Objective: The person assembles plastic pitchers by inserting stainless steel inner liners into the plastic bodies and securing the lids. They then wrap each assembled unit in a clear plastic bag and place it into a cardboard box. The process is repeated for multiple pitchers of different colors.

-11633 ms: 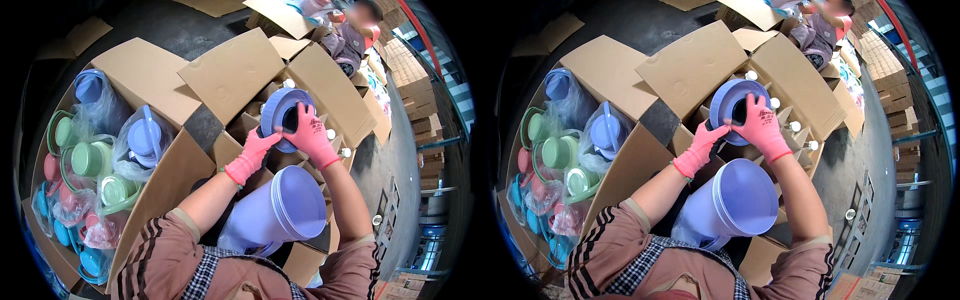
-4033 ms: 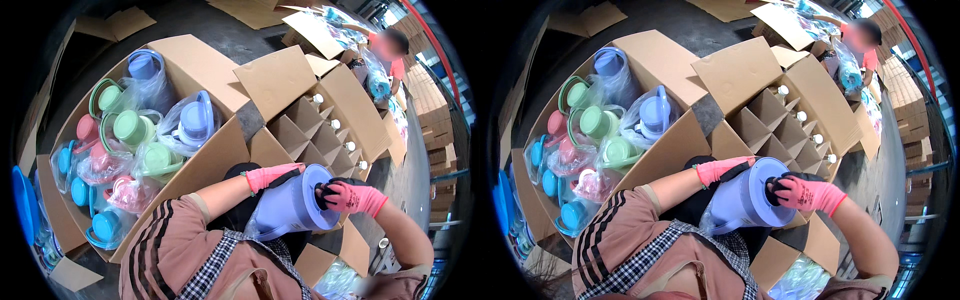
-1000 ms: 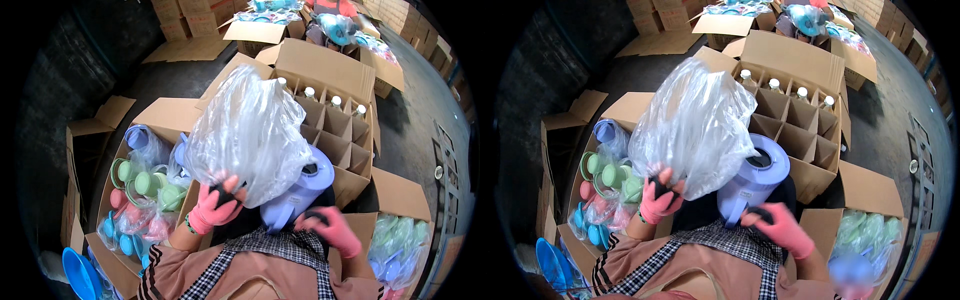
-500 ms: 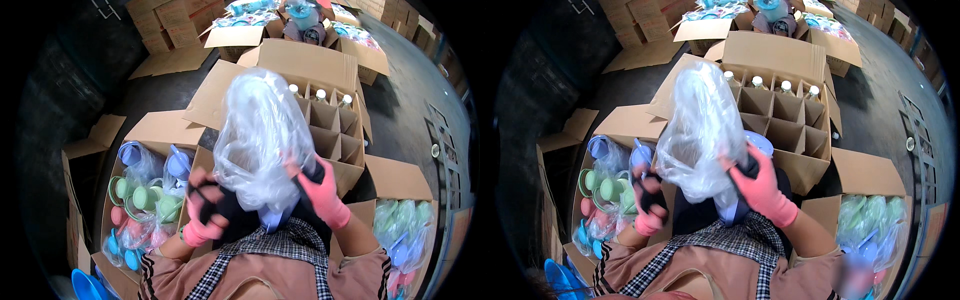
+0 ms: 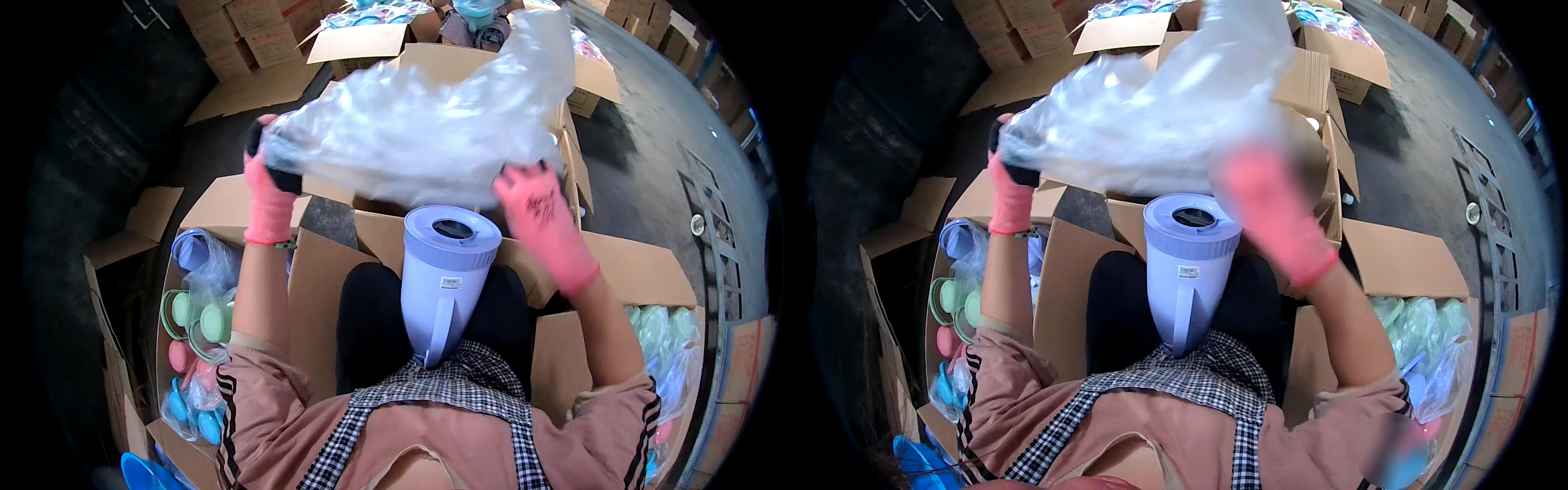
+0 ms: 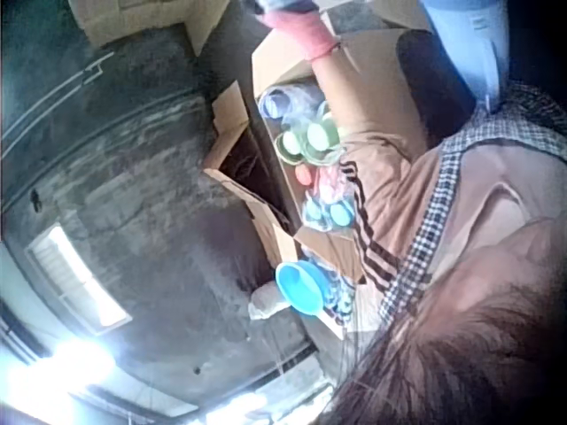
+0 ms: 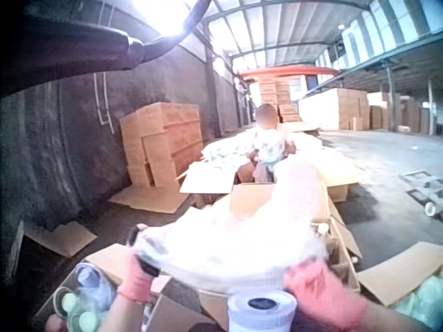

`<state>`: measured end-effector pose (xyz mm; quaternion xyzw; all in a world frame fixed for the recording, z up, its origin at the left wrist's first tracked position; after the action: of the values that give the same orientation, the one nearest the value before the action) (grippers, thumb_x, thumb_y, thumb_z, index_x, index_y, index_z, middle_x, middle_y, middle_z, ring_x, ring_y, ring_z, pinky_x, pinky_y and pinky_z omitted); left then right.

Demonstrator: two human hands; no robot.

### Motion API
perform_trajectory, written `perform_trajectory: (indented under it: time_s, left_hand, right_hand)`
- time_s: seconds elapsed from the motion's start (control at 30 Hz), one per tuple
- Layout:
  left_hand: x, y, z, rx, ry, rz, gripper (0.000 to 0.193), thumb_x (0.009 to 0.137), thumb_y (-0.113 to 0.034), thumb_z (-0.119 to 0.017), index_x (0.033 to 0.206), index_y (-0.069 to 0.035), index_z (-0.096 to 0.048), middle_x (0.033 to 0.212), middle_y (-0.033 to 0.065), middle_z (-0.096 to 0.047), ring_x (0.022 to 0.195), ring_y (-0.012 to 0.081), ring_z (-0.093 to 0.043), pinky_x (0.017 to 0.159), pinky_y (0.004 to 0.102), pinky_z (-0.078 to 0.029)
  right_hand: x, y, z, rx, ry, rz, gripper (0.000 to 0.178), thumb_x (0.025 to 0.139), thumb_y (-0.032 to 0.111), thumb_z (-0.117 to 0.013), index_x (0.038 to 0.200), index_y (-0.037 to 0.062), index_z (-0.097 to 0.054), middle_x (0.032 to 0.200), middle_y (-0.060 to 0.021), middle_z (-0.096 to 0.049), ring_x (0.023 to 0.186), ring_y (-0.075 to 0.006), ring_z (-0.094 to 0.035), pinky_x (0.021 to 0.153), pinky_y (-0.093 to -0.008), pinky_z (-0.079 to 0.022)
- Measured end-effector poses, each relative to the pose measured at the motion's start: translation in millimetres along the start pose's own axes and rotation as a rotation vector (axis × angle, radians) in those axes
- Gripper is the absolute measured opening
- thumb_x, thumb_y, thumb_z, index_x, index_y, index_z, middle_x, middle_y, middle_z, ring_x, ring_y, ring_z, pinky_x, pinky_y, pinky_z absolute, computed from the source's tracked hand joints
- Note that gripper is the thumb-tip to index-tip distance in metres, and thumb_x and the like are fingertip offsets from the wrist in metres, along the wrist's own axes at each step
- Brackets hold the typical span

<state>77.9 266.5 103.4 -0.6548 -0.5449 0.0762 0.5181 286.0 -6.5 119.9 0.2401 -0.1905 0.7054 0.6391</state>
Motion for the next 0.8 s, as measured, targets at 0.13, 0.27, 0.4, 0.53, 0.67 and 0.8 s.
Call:
perform_trajectory:
  time_s: [0.13, 0.27, 0.4, 0.53, 0.67, 0.8]
  left_hand:
    - [-33.5, 82.3, -52.2, 1.136, 0.235, -0.191, 0.016, 0.079, -0.005, -0.051, 0.094, -0.001, -0.057, 0.075, 0.0152, -0.06, 0.07, 0.0262, -0.059, 0.066, 0.0331, -0.046]
    - [-126.6, 199.3, -15.4, 0.926, 0.384, 0.504, 0.024, 0.082, -0.017, -0.056, 0.097, 0.001, -0.058, 0.08, 0.0121, -0.062, 0.073, 0.0205, -0.058, 0.067, 0.0308, -0.046]
    - [-148.8, 147.8, -11.9, 0.488, 0.308, 0.675, 0.02, 0.082, -0.02, -0.057, 0.092, -0.003, -0.061, 0.081, 0.0017, -0.06, 0.073, 0.0106, -0.054, 0.068, 0.0247, -0.044]
    - [-225.8, 112.1, -98.2, 1.066, 1.326, 0.235, 0.007, 0.075, -0.013, -0.055, 0.077, -0.007, -0.057, 0.083, 0.0095, -0.056, 0.084, 0.0263, -0.054, 0.078, 0.0371, -0.042]
    - [-305.9, 101.3, -128.4, 0.988, 1.321, 0.009, 0.013, 0.068, -0.01, -0.059, 0.08, -0.006, -0.056, 0.089, 0.0129, -0.052, 0.089, 0.0301, -0.051, 0.083, 0.041, -0.04]
    - [-304.5, 121.6, -103.6, 0.56, 0.738, 0.805, 0.025, 0.076, -0.014, -0.061, 0.097, -0.002, -0.054, 0.097, 0.0159, -0.054, 0.09, 0.0259, -0.053, 0.079, 0.0347, -0.042]
  right_hand:
    - [-52.8, -116.3, -107.8, 0.179, 0.166, -0.419, 0.025, 0.075, 0.012, -0.058, 0.099, 0.0034, -0.055, 0.097, -0.0148, -0.058, 0.092, -0.0318, -0.053, 0.082, -0.0381, -0.042]
    - [-145.9, -121.1, -209.9, 1.074, 0.248, -0.886, 0.033, 0.08, 0.017, -0.06, 0.106, -0.001, -0.053, 0.097, -0.0062, -0.059, 0.087, -0.0171, -0.055, 0.081, -0.0307, -0.043]
    - [-160.0, -73.0, -160.4, 1.646, 0.316, -0.892, 0.027, 0.078, 0.012, -0.057, 0.102, 0.0, -0.055, 0.095, -0.0049, -0.058, 0.086, -0.0134, -0.054, 0.083, -0.0266, -0.042]
    - [-185.5, -67.5, -147.5, 0.791, 0.734, -0.745, 0.033, 0.076, 0.014, -0.05, 0.104, -0.0004, -0.057, 0.113, -0.0169, -0.054, 0.108, -0.0272, -0.049, 0.094, -0.0332, -0.037]
    - [-152.8, -48.3, -177.1, 0.545, 0.913, -0.599, 0.04, 0.081, 0.021, -0.048, 0.118, 0.0042, -0.048, 0.12, -0.0149, -0.05, 0.111, -0.0274, -0.046, 0.096, -0.0336, -0.035]
    - [-167.6, -43.6, -230.2, 0.469, 0.896, -0.295, 0.041, 0.087, 0.025, -0.038, 0.124, 0.0066, -0.042, 0.129, -0.011, -0.042, 0.116, -0.0243, -0.041, 0.099, -0.0335, -0.032]
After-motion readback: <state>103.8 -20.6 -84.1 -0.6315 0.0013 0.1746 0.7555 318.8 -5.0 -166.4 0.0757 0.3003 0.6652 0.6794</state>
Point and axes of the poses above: each hand's wrist, its own x-axis towards the middle knuckle, its own z-axis out of the back of the hand, y = z × x, the point moved 9 cm from there along x, towards the middle knuckle
